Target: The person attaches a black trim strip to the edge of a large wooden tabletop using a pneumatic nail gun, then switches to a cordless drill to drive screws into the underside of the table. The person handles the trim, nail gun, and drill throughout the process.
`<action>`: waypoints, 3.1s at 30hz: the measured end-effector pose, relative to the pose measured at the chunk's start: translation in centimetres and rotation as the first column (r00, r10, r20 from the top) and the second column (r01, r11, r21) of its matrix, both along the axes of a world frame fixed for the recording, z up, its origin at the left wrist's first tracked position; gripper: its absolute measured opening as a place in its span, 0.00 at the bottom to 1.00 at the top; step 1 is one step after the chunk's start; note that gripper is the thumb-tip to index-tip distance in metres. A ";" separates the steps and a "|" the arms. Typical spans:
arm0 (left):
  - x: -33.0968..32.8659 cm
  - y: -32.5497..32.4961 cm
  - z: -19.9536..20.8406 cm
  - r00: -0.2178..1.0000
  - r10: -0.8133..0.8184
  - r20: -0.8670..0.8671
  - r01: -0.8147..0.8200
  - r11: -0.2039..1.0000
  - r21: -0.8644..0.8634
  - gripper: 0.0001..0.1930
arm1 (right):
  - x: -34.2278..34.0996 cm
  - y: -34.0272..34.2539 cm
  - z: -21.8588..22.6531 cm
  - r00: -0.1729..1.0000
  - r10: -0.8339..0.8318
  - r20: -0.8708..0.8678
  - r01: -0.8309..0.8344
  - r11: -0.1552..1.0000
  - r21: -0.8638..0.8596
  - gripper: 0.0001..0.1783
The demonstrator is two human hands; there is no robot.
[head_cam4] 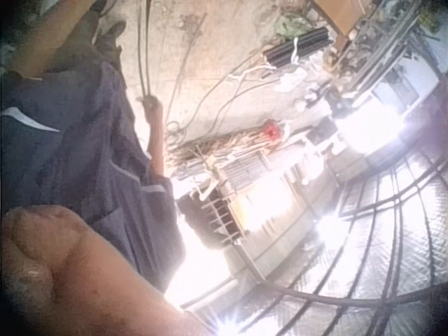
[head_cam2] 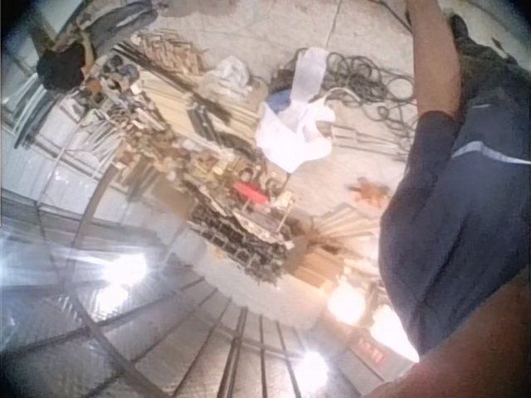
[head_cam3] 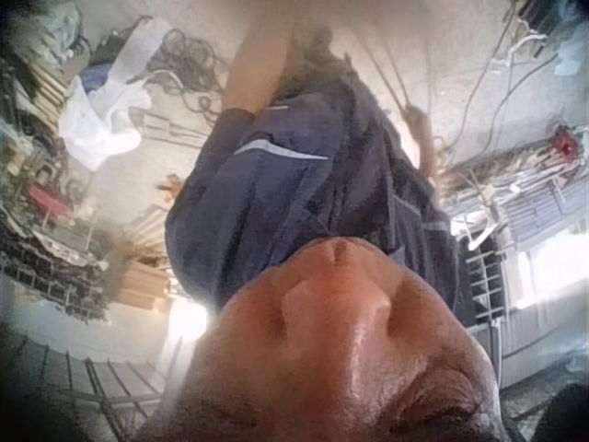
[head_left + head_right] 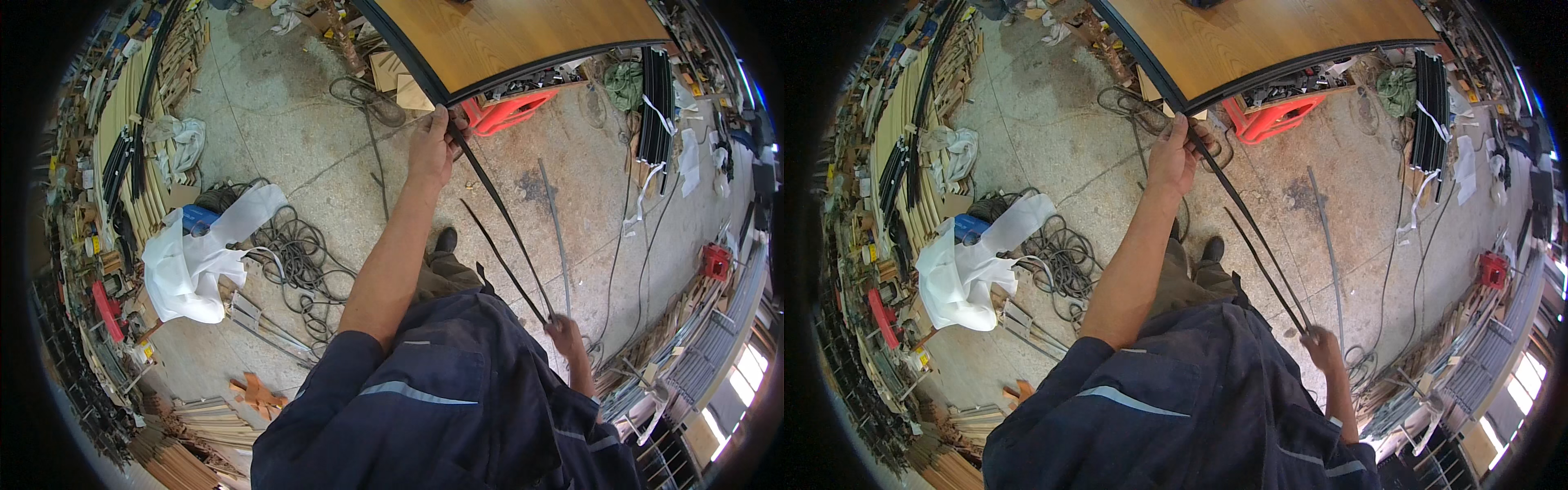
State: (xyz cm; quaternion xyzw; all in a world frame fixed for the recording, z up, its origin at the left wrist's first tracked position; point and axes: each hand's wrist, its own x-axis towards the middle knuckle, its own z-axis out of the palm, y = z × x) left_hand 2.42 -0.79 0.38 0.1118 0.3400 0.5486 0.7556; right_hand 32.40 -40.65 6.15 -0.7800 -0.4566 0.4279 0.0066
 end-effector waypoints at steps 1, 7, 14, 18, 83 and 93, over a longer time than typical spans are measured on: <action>0.0 0.0 -0.1 1.000 -0.001 0.009 0.001 1.000 0.000 0.15 | 0.5 -2.2 0.7 0.998 -0.062 -0.017 0.061 0.997 -0.055 0.15; 0.0 -0.3 -0.2 0.999 -0.011 0.054 0.011 1.000 0.007 0.16 | 2.8 -12.0 3.0 0.895 -0.438 -0.085 0.427 0.897 -0.116 0.13; 2.0 -5.4 0.1 0.984 -0.170 0.061 0.169 0.985 0.025 0.19 | 2.5 -9.3 4.9 0.938 -0.330 -0.109 0.304 0.930 -0.205 0.14; 3.0 -8.9 0.5 0.966 -0.245 0.081 0.249 0.967 -0.047 0.21 | 2.2 -6.4 4.6 0.898 -0.361 -0.250 0.318 0.927 -0.198 0.15; 3.3 -2.5 -2.1 0.920 0.098 0.379 -0.098 0.995 -0.019 0.14 | 7.3 2.0 -4.5 0.966 0.249 -0.071 -0.259 0.930 -0.259 0.10; 2.6 -1.1 -1.1 0.945 0.062 0.321 -0.026 0.993 -0.115 0.16 | 7.0 1.0 -4.6 0.973 0.201 -0.118 -0.224 0.943 -0.245 0.09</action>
